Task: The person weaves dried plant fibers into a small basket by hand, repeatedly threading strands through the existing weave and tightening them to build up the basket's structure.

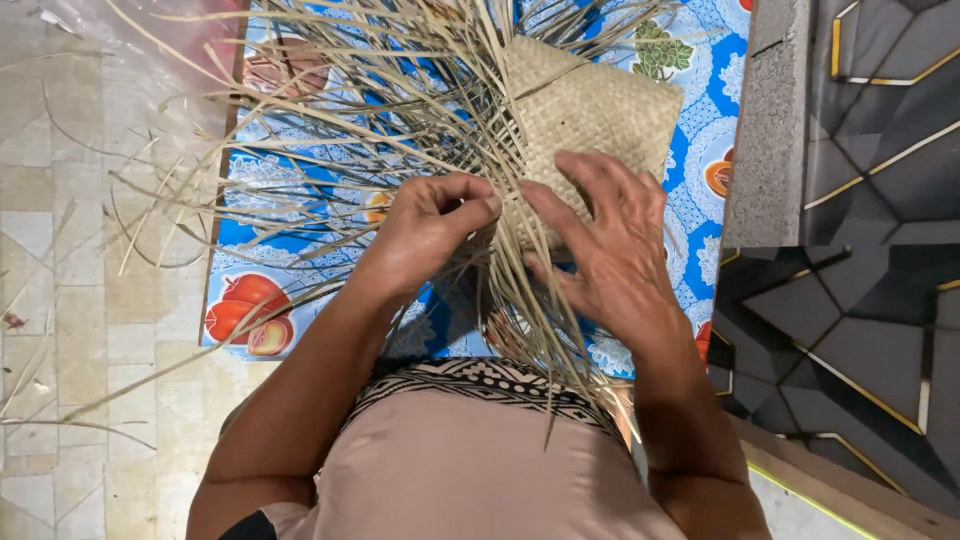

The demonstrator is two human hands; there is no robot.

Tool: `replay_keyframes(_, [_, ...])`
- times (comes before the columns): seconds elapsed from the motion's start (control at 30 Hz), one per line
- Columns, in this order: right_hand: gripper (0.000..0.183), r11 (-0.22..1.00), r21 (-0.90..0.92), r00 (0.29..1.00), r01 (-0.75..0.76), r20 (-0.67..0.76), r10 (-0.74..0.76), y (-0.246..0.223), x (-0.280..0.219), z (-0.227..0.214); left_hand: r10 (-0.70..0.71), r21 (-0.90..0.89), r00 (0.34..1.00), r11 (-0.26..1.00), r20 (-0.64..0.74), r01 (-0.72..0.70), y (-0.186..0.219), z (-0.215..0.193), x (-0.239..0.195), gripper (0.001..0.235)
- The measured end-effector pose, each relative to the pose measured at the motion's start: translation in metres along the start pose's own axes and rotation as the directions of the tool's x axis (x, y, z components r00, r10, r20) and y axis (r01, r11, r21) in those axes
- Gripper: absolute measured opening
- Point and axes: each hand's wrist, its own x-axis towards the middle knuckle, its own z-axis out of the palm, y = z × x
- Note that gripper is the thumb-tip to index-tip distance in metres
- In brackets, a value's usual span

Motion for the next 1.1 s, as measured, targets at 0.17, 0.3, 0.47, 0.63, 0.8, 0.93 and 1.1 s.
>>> replay_keyframes(0.17, [0.036, 0.969, 0.177, 0.983, 0.171, -0.100, -0.155, 0.003, 0.024, -0.001, 0.127, 0.142, 0.992, 0.982, 0.001, -0.126, -0.006, -0.008, 0.004, 0.009])
replay_keyframes(0.3, [0.023, 0.925, 0.264, 0.958, 0.274, -0.163, -0.237, 0.000, 0.041, -0.001, 0.155, 0.182, 0.986, 0.969, 0.065, -0.164, -0.004, -0.004, 0.000, 0.011])
replay_keyframes(0.47, [0.014, 0.867, 0.474, 0.973, 0.151, -0.228, -0.045, 0.021, 0.044, 0.048, 0.331, 0.228, 0.943, 0.921, -0.034, -0.315, 0.002, 0.001, -0.008, 0.015])
replay_keyframes(0.63, [0.008, 0.667, 0.742, 0.993, 0.071, -0.118, 0.026, 0.012, 0.062, 0.019, 0.423, 0.433, 0.906, 0.821, -0.023, -0.372, 0.031, 0.006, -0.028, 0.014])
replay_keyframes(0.8, [0.007, 0.463, 0.880, 0.993, -0.104, 0.068, 0.094, 0.004, 0.068, 0.002, 0.326, 0.241, 0.945, 0.914, 0.038, -0.325, -0.006, -0.010, -0.004, 0.014])
replay_keyframes(0.93, [0.014, 0.427, 0.887, 0.983, -0.174, 0.134, 0.122, 0.001, 0.071, -0.007, 0.325, 0.113, 0.946, 0.940, -0.017, -0.321, -0.037, -0.009, 0.012, 0.012])
replay_keyframes(1.1, [0.010, 0.460, 0.878, 0.987, -0.134, 0.077, 0.141, 0.004, 0.067, 0.002, 0.333, 0.159, 0.940, 0.935, -0.079, -0.318, -0.008, 0.005, -0.012, 0.012])
